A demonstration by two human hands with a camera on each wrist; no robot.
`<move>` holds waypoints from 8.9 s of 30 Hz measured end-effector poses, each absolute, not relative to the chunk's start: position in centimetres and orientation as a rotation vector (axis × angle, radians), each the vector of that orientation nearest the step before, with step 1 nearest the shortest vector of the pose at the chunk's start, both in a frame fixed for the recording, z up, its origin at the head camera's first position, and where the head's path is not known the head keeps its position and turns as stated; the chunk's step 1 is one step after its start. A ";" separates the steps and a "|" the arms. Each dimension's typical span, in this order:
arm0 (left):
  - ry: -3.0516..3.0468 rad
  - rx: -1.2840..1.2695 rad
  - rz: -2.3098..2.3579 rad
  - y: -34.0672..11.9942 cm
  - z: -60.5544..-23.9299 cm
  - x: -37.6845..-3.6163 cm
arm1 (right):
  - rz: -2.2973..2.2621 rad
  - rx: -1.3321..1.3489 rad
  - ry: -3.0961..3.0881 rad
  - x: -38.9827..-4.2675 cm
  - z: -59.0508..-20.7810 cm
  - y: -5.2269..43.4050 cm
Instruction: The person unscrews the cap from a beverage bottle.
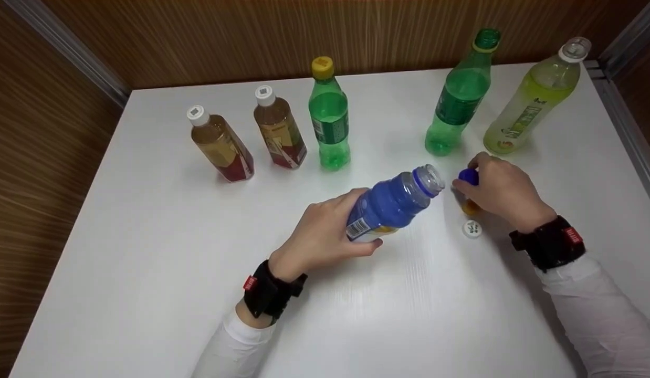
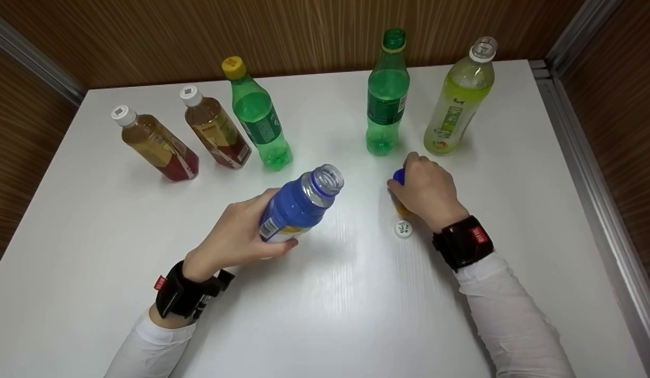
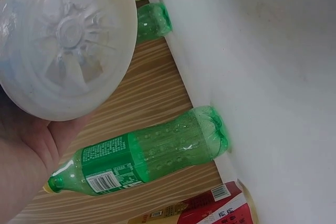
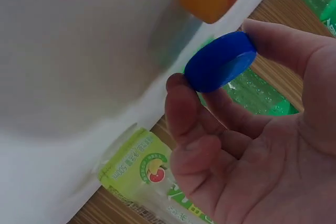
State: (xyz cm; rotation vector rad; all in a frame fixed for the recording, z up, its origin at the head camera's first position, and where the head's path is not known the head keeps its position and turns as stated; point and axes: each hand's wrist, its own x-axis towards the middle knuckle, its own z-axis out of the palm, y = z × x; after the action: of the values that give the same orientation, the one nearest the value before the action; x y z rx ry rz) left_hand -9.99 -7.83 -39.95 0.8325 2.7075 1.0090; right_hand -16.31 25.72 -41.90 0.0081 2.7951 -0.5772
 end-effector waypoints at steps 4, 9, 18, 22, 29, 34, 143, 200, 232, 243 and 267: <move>2.707 0.830 1.013 -7.8 -39.9 -10.0 | -0.555 0.015 2.790 -16.5 -42.2 25.7; 2.697 0.824 1.014 -7.8 -39.8 -10.0 | -0.540 0.008 2.795 -16.5 -42.3 25.7; 2.695 0.821 1.009 -7.9 -40.0 -10.0 | -0.520 -0.013 2.809 -16.5 -42.8 25.7; 2.696 0.825 1.009 -7.8 -40.0 -10.0 | -0.499 -0.040 2.830 -16.6 -42.9 25.8; 2.680 0.802 1.010 -7.8 -39.9 -10.0 | -0.453 -0.054 2.855 -16.4 -43.2 25.9; 2.678 0.782 1.022 -7.7 -39.9 -10.0 | -0.479 -0.041 2.885 -16.2 -42.5 25.9; 2.708 0.180 1.711 0.9 -43.3 -20.1 | -1.390 -0.449 3.133 -9.3 -34.8 23.9; 2.700 -0.094 2.030 -4.4 -42.5 -20.3 | -1.370 -0.517 3.123 -8.8 -34.6 23.7; 2.821 0.162 1.939 -6.6 -40.4 -16.4 | -1.388 -0.492 3.107 -9.0 -34.6 23.6; 3.021 0.633 1.600 -6.1 -39.0 -12.0 | -1.506 -0.495 3.104 -8.9 -33.3 22.6; 3.234 1.027 0.747 -4.9 -40.3 -9.4 | -1.255 -0.623 3.254 -9.7 -35.3 20.5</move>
State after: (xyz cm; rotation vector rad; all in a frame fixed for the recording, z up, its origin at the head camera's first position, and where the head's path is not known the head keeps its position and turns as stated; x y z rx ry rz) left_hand -9.41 -4.94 -40.32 1.0271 3.2345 0.7468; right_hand -9.69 20.45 -35.29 -0.6232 3.2539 -1.2553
